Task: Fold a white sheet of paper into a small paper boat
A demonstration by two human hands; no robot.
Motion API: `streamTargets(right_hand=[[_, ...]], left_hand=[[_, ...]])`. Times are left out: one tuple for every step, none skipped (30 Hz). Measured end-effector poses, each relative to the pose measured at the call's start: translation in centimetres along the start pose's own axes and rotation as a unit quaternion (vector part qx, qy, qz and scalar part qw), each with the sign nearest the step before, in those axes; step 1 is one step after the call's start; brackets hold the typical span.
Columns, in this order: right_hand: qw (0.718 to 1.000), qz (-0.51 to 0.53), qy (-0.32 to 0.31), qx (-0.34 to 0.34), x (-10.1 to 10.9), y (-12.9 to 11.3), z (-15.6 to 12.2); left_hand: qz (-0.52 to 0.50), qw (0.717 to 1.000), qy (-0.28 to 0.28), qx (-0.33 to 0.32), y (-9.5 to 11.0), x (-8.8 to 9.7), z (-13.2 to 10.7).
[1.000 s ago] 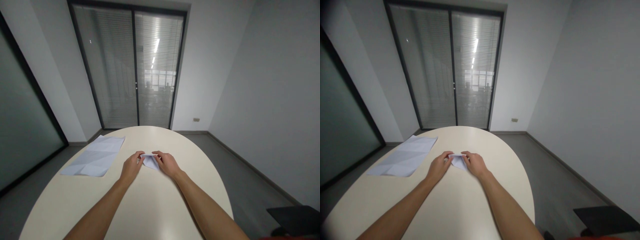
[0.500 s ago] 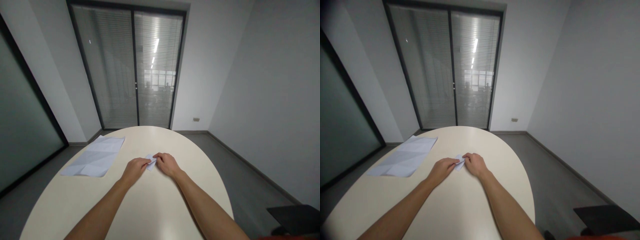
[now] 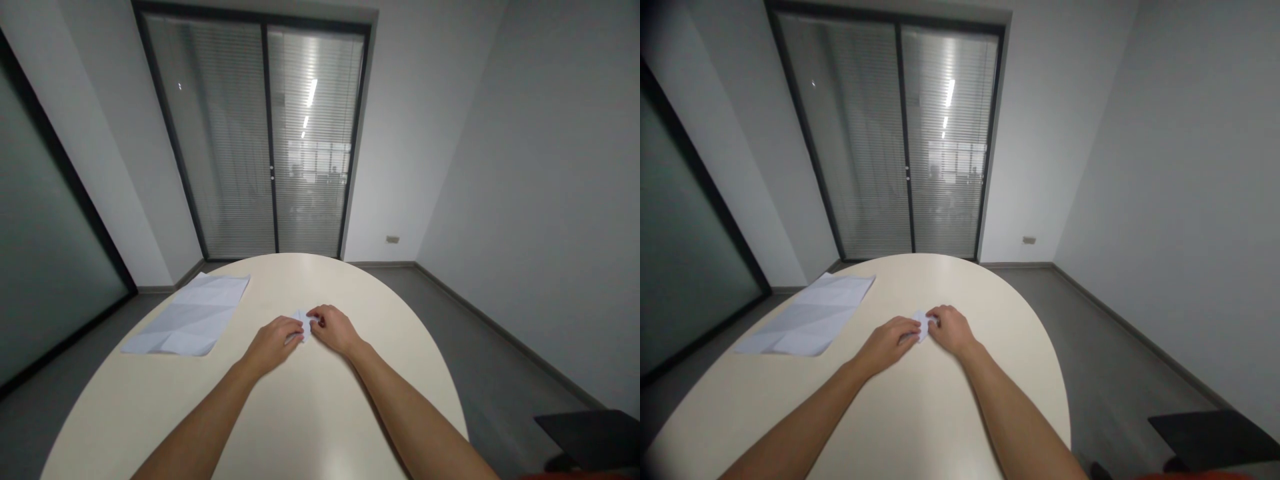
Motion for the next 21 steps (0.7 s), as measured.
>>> streamTargets(right_hand=[[1.0, 0.001, -0.001, 0.0, -0.02, 0.02, 0.0], [1.0, 0.0, -0.001, -0.002, -0.04, 0.04, 0.0], [1.0, 0.0, -0.001, -0.003, -0.05, 0.05, -0.01], [1.0, -0.002, -0.002, -0.004, -0.06, 0.04, -0.01], [1.0, -0.004, -0.002, -0.004, -0.05, 0.03, -0.02], [1.0, -0.006, -0.001, -0.003, -0.04, 0.01, -0.03], [1.0, -0.009, -0.001, -0.002, -0.02, 0.0, -0.04], [1.0, -0.012, -0.001, 0.0, 0.01, -0.02, -0.06], [1.0, -0.015, -0.001, 0.002, 0.04, -0.03, -0.08], [1.0, -0.018, 0.0, 0.005, 0.08, -0.04, -0.1], [1.0, -0.022, 0.001, 0.008, 0.11, -0.05, -0.12], [1.0, -0.025, 0.001, 0.012, 0.13, -0.06, -0.14], [0.999, -0.028, 0.002, 0.015, 0.15, -0.06, -0.15], [0.999, -0.03, 0.005, 0.02, 0.15, -0.06, -0.15], [0.999, -0.032, 0.007, 0.026, 0.12, -0.05, -0.13], [0.999, -0.033, 0.009, 0.036, 0.07, -0.04, -0.11], [0.998, -0.032, 0.008, 0.049, -0.03, -0.02, -0.09], [0.998, -0.029, 0.005, 0.063, -0.17, 0.02, -0.06], [0.997, -0.025, -0.001, 0.077, -0.34, 0.09, -0.03], [0.996, -0.022, -0.007, 0.091, -0.52, 0.19, 0.0], [0.995, -0.019, -0.013, 0.101, -0.71, 0.31, 0.01]], left_hand=[[0.001, 1.0, 0.001, 0.002, -0.1, -0.08, -0.02], [0.002, 1.0, 0.0, 0.005, -0.21, -0.16, -0.05], [0.004, 1.0, -0.001, 0.007, -0.3, -0.22, -0.08], [0.005, 1.0, -0.003, 0.009, -0.37, -0.27, -0.11], [0.007, 1.0, -0.005, 0.011, -0.42, -0.3, -0.14], [0.009, 1.0, -0.007, 0.013, -0.43, -0.3, -0.15], [0.012, 1.0, -0.01, 0.015, -0.41, -0.27, -0.16], [0.016, 1.0, -0.012, 0.016, -0.36, -0.23, -0.15], [0.019, 1.0, -0.015, 0.018, -0.27, -0.17, -0.13], [0.022, 0.999, -0.018, 0.019, -0.17, -0.1, -0.09], [0.025, 0.999, -0.022, 0.02, -0.05, -0.03, -0.05], [0.027, 0.999, -0.025, 0.022, 0.07, 0.04, 0.0], [0.029, 0.999, -0.028, 0.024, 0.17, 0.1, 0.04], [0.031, 0.999, -0.03, 0.026, 0.26, 0.16, 0.08], [0.033, 0.999, -0.031, 0.029, 0.33, 0.21, 0.12], [0.034, 0.998, -0.033, 0.03, 0.37, 0.25, 0.14], [0.034, 0.998, -0.034, 0.03, 0.4, 0.27, 0.15], [0.033, 0.998, -0.036, 0.029, 0.4, 0.29, 0.15], [0.031, 0.998, -0.037, 0.027, 0.39, 0.3, 0.15], [0.028, 0.999, -0.037, 0.025, 0.38, 0.31, 0.14], [0.025, 0.999, -0.036, 0.023, 0.36, 0.33, 0.13]])
Point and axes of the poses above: each hand's wrist, its own z-axis towards the middle knuckle, its own x-axis out of the back of the hand, y = z × x, the point moved 1 cm from there along z, towards the middle knuckle, and after that the axes turned 7 degrees about -x, right-handed, at the moved point
